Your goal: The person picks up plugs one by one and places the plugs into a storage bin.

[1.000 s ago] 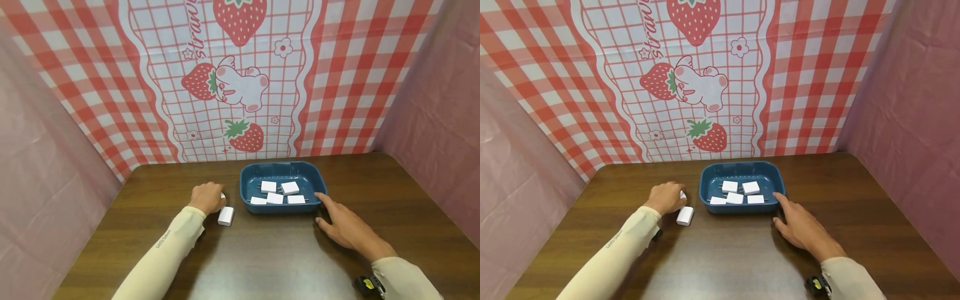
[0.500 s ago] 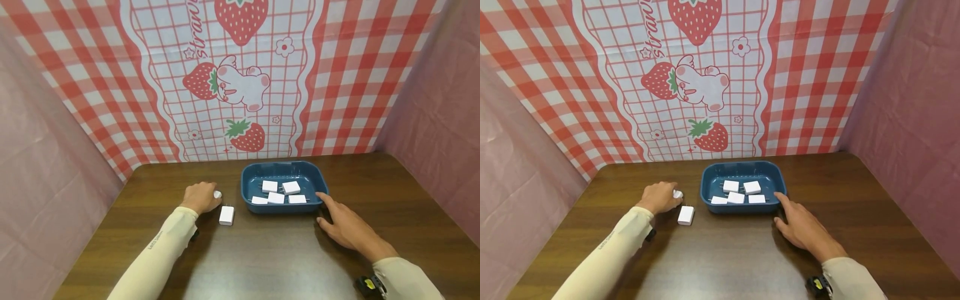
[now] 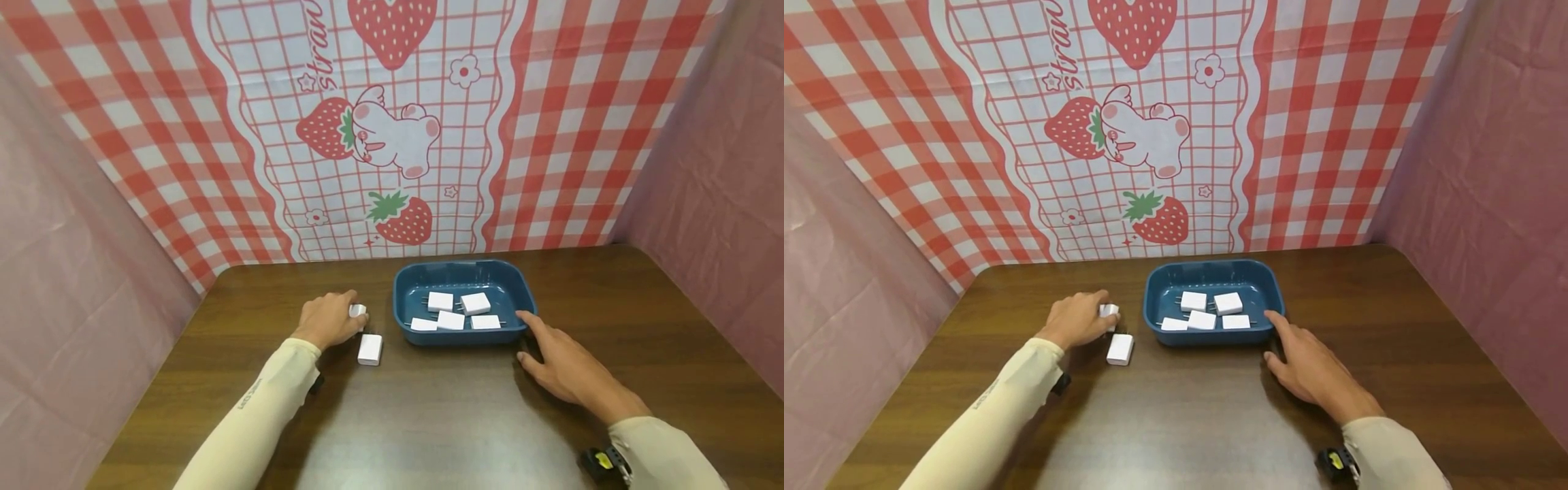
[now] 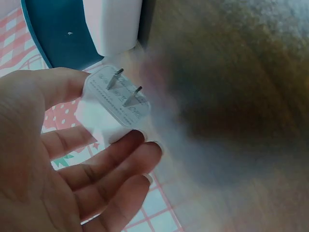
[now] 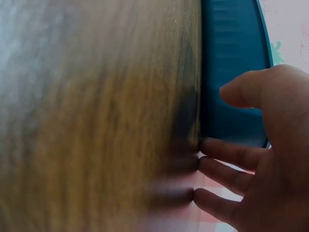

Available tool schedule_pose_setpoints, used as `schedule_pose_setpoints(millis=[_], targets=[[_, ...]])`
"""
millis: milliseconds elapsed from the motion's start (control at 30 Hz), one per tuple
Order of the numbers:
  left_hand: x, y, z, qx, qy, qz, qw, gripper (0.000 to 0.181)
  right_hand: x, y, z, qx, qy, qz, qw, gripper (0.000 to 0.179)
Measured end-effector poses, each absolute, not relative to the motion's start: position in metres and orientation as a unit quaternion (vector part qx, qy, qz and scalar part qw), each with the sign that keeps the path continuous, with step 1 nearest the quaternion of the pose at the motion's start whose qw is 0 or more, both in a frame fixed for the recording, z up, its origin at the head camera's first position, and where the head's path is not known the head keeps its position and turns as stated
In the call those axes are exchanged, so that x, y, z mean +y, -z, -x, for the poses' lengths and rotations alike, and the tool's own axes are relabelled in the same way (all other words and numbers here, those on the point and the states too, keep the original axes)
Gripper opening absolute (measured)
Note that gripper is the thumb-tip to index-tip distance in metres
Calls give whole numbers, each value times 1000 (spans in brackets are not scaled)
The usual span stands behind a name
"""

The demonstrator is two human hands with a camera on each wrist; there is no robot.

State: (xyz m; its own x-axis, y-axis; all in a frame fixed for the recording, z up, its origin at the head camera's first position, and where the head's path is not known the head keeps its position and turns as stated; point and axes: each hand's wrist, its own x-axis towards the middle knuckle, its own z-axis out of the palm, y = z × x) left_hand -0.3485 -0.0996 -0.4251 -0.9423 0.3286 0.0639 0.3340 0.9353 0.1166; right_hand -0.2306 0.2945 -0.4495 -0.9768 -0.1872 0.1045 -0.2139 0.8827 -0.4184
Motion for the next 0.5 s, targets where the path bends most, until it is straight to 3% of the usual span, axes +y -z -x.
schedule_pose_setpoints(millis=[500], targets=[[-97, 414, 348, -981, 75, 171, 60, 37, 295, 450, 230, -969, -224, -103, 23, 74]])
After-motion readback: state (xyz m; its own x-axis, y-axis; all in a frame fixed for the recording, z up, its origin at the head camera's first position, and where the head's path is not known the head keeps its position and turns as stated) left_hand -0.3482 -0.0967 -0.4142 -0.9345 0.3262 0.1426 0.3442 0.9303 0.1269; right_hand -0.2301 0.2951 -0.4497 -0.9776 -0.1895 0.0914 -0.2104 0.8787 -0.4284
